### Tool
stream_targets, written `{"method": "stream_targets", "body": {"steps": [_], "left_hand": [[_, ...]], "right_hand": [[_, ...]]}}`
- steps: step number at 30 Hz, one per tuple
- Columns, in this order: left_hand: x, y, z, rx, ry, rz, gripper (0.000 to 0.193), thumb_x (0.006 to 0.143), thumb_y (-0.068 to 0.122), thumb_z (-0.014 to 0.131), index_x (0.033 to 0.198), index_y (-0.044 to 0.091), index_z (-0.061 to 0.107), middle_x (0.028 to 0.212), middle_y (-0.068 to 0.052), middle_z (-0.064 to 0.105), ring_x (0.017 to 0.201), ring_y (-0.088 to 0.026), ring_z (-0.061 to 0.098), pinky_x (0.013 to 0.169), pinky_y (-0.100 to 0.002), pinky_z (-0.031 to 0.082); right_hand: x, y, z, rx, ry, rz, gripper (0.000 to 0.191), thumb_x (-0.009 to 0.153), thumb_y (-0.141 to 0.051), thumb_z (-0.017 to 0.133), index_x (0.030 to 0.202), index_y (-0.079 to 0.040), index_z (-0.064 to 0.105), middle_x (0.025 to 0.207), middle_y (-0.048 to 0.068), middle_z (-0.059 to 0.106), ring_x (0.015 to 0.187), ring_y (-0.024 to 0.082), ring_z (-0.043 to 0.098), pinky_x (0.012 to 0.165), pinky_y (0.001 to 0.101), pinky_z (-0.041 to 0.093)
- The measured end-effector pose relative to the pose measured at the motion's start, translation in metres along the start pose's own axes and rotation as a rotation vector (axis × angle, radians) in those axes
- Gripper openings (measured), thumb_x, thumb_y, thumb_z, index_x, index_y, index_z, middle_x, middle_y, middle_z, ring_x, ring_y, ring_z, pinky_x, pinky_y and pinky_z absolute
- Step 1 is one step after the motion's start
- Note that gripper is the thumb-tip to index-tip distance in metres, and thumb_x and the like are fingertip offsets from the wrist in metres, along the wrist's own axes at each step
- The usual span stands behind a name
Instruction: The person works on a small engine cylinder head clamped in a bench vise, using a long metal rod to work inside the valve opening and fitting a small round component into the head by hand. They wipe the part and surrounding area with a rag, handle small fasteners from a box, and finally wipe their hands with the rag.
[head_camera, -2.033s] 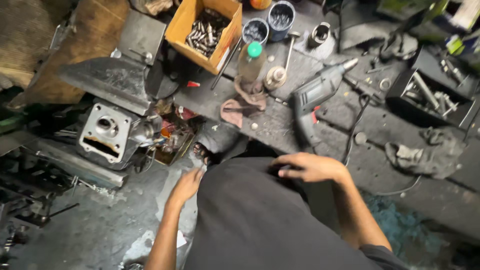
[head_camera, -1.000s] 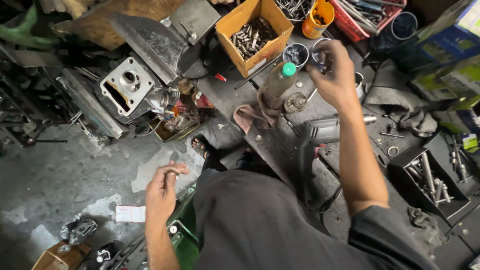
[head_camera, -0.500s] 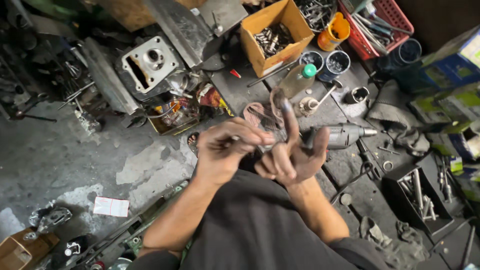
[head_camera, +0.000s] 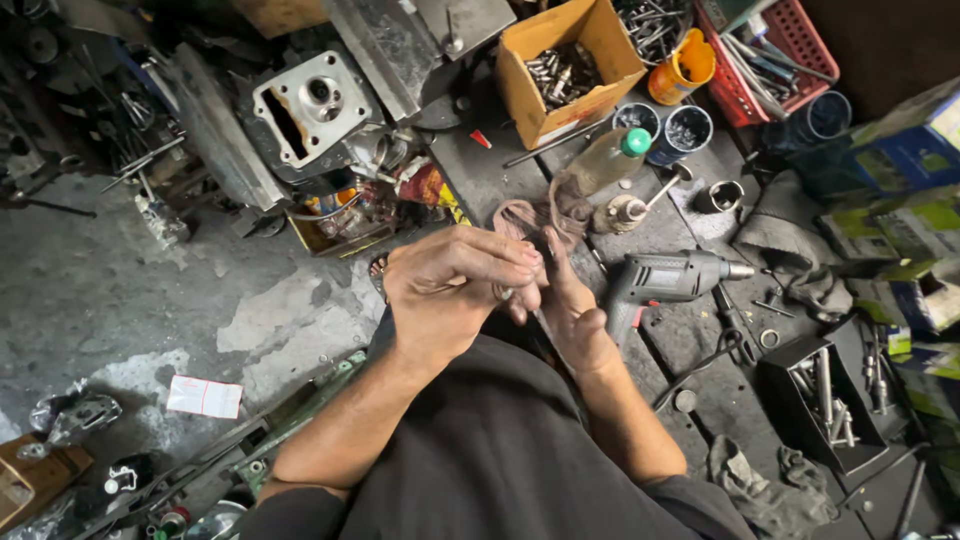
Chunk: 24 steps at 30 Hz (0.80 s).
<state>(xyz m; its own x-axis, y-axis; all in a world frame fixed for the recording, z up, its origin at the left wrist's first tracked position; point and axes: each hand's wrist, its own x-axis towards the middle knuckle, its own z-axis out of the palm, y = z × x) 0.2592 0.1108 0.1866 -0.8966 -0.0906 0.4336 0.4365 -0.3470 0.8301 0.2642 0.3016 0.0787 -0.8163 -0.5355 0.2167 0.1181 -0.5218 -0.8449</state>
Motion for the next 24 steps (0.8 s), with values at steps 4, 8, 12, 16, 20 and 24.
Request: {"method": "stream_targets", "body": {"steps": [4,8,12,16,20,24], "left_hand": [[0.002,-0.003,-0.006,-0.034,0.046,-0.004,0.018,0.093,-0.023,0.062,0.094,-0.006,0.067,0.107,-0.019,0.07,0.082,-0.024,0.076,0.071,-0.032,0.066],[0.002,-0.008,-0.015,-0.084,0.077,-0.031,0.017,0.094,-0.022,0.062,0.092,-0.005,0.063,0.106,-0.016,0.067,0.085,-0.024,0.077,0.072,-0.032,0.067],[0.005,-0.013,-0.025,-0.103,0.097,-0.066,0.02,0.093,-0.022,0.065,0.092,-0.003,0.061,0.105,-0.014,0.066,0.087,-0.022,0.076,0.077,-0.034,0.067],[0.011,-0.016,-0.037,-0.096,0.089,-0.079,0.023,0.091,-0.021,0.07,0.094,-0.001,0.059,0.107,-0.013,0.065,0.091,-0.02,0.074,0.082,-0.034,0.066],[0.021,-0.015,-0.046,-0.014,0.045,0.005,0.032,0.088,-0.02,0.081,0.092,-0.001,0.056,0.103,-0.013,0.065,0.095,-0.018,0.068,0.085,-0.033,0.061],[0.033,-0.013,-0.052,-0.241,0.085,-0.152,0.03,0.085,-0.014,0.081,0.092,0.002,0.057,0.105,-0.011,0.064,0.094,-0.018,0.071,0.081,-0.035,0.067]], "right_hand": [[0.018,-0.007,-0.004,-0.575,-0.002,-0.086,0.105,0.098,-0.083,0.029,0.163,-0.003,0.01,0.139,0.019,0.059,0.125,0.031,0.059,0.111,0.0436,0.043],[0.032,-0.014,-0.002,-0.764,-0.05,-0.108,0.105,0.102,-0.079,0.028,0.165,0.002,0.011,0.126,0.018,0.07,0.109,0.028,0.071,0.099,0.04,0.054],[0.04,-0.014,0.005,-0.814,-0.028,-0.105,0.105,0.101,-0.077,0.034,0.165,0.004,0.015,0.114,0.016,0.068,0.101,0.028,0.068,0.097,0.0397,0.053],[0.05,-0.011,0.012,-0.911,-0.029,-0.165,0.097,0.105,-0.072,0.034,0.166,0.001,0.016,0.13,0.02,0.066,0.114,0.033,0.069,0.102,0.0419,0.052],[0.062,-0.01,0.019,-1.021,-0.006,-0.285,0.086,0.11,-0.065,0.038,0.169,-0.005,0.018,0.144,0.026,0.058,0.124,0.042,0.065,0.106,0.0452,0.051],[0.068,-0.012,0.024,-1.22,0.042,-0.35,0.079,0.109,-0.058,0.046,0.165,-0.006,0.026,0.137,0.027,0.063,0.103,0.037,0.065,0.092,0.0459,0.051]]}}
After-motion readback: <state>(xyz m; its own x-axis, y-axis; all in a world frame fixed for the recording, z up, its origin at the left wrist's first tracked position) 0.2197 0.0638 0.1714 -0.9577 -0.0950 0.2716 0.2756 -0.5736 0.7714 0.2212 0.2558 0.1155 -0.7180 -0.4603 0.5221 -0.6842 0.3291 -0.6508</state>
